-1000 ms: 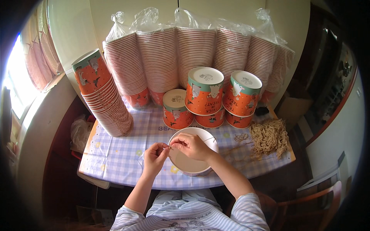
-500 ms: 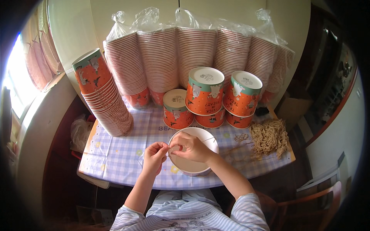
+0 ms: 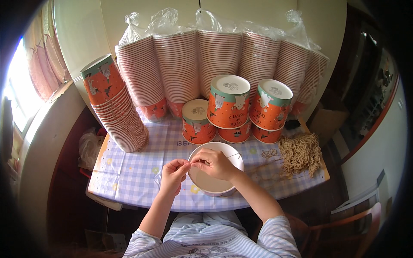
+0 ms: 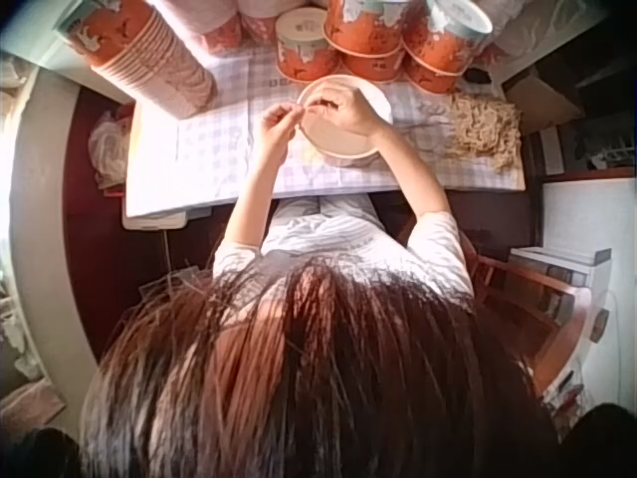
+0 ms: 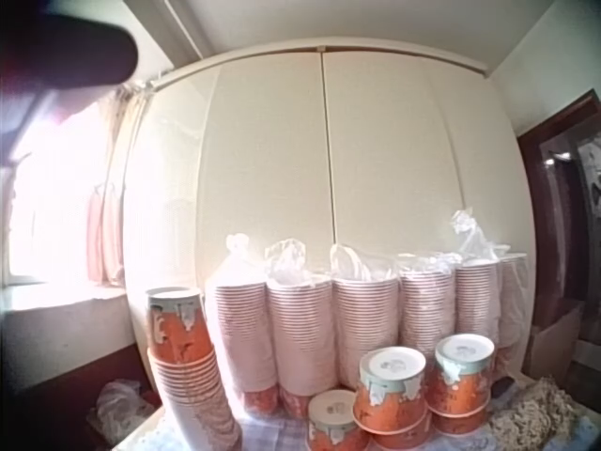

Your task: Attaching string handles to decorative paper buckets for packaging.

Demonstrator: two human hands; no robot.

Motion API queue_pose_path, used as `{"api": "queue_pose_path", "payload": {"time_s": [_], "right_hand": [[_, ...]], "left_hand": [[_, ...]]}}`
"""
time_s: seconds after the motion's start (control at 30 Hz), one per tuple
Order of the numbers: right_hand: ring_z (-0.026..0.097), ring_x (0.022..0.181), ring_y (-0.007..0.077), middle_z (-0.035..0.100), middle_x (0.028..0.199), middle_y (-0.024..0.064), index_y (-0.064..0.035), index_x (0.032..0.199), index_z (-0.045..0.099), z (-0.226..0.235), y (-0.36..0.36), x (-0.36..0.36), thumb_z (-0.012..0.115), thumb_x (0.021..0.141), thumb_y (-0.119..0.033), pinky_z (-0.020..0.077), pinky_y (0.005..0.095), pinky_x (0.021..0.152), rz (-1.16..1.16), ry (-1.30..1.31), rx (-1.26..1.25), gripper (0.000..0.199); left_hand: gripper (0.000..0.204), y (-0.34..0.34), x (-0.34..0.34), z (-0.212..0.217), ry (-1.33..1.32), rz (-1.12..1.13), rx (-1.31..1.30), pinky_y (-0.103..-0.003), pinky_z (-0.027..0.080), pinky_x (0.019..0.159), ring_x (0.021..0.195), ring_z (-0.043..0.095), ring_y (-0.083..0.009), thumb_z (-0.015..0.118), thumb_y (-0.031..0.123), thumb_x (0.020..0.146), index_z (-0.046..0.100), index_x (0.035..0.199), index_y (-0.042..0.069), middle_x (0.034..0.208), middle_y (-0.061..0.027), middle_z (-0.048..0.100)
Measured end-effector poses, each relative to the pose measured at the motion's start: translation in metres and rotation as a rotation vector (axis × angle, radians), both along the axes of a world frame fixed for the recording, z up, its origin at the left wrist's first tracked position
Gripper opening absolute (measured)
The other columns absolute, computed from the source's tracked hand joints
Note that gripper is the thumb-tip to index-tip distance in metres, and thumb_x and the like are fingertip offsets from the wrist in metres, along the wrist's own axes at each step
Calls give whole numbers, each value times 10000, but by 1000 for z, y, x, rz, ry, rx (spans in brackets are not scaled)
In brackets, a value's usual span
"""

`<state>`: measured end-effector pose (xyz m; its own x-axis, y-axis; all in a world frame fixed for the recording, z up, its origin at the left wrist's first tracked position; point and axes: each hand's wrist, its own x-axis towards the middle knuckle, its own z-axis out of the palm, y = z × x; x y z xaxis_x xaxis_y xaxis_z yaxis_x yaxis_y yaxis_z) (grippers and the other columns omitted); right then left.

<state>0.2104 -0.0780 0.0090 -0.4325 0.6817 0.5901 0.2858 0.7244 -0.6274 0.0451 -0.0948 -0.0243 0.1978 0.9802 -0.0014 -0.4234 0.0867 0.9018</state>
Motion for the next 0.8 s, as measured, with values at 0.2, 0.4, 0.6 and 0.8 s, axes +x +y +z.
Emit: {"api": "queue_pose_path", "payload": {"time_s": [0.2, 0.4, 0.6, 0.8], "right_hand": [[553, 631, 175, 583, 701, 53, -29, 757, 594, 1, -1, 0, 640, 722, -42, 428, 272, 543, -29, 3, 0, 59], [554, 624, 177, 583, 697, 55, -25, 746, 587, 0, 0, 1, 635, 729, -51, 428, 277, 540, -24, -15, -18, 57], [550, 617, 166, 581, 694, 52, -27, 755, 581, -2, 0, 2, 627, 741, -56, 422, 269, 531, -22, 10, -127, 56], [576, 660, 199, 595, 729, 72, -25, 770, 573, 4, -3, 2, 601, 753, -60, 453, 290, 599, 6, -108, -160, 48]], "left_hand": [[129, 0, -1, 1, 61, 4, -18, -144, 316, 458, 524, 430, -7, 624, 94, 786, 620, 851, -18, 673, 13, 573], [118, -1, 4, 3, 95, 118, 88, -152, 254, 421, 485, 365, -5, 636, 95, 774, 619, 815, -14, 627, 22, 546], [113, -2, 5, 4, 111, 138, 111, -147, 263, 430, 500, 379, -2, 636, 102, 776, 618, 806, -6, 638, 26, 553], [96, 1, 2, -7, 99, 138, 153, -149, 386, 546, 622, 499, -38, 613, 65, 789, 601, 825, -24, 723, -14, 590]]}}
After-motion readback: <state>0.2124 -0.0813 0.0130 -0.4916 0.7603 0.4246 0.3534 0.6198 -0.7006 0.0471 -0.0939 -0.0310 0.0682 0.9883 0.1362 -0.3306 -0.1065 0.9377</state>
